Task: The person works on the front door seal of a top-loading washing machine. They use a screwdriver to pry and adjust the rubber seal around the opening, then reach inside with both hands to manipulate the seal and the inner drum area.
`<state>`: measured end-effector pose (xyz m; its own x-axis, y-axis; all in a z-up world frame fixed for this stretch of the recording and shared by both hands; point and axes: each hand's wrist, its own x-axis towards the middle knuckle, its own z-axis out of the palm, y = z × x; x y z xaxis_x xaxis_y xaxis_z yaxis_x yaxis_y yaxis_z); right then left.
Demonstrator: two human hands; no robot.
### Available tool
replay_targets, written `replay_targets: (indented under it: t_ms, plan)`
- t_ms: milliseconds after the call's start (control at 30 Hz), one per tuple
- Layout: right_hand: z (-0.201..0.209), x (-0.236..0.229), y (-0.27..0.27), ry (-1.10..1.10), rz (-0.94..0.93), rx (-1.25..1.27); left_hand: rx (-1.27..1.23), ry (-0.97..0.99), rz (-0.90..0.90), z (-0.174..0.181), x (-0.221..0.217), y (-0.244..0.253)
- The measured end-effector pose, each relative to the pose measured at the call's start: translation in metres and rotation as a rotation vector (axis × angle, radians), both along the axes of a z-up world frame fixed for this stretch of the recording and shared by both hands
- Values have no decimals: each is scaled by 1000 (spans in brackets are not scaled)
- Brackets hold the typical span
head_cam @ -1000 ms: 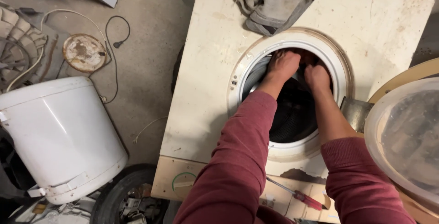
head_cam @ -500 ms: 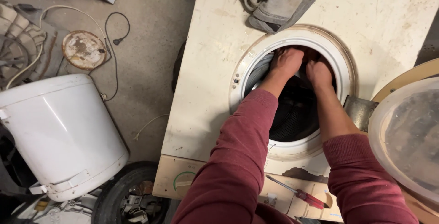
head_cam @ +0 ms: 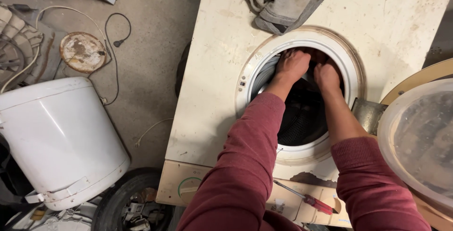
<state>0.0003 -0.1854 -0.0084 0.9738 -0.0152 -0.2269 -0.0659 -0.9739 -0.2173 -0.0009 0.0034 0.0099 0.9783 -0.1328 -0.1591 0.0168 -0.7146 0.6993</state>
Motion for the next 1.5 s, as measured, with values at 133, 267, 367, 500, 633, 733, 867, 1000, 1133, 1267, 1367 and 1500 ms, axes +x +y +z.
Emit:
replay_targets:
  t_ms: [133,267,367,500,633,733,867,1000,1133,1267,1367,1500]
  plan:
    - [0,-1,3,-5,14,-18,-5,37,-37,24,-1,7]
    - [-7,2,0,-61,23,-18,-32,92,-34,-3,8,-1]
    - [2,-5,0,4,-67,2,-51,136,-24,5,3,3]
    - [-13,2,-12,-138,42,95,-35,54,18,-6,7,-3]
    - [7,5,9,58,-68,-48,-155,145,94,8,1,6]
    - [4,-1,4,63,-36,-77,-99,-19,-18,25,-11,13]
    - [17,5,16,26,-15,-37,5,-138,-67,11,-4,0]
    - [82,-9,59,-8,-94,114,64,-114,-35,20,-5,-9]
    - [140,-43,80,-41,-39,429,68,-194,-36,37,-8,-6]
    - [233,-100,86,-85,198,443,6,-165,-123,108,-46,28]
    - [292,-113,88,32,51,498,-101,-88,-364,179,-81,65]
    - [292,-109,88,293,22,527,56,68,-659,198,-112,80]
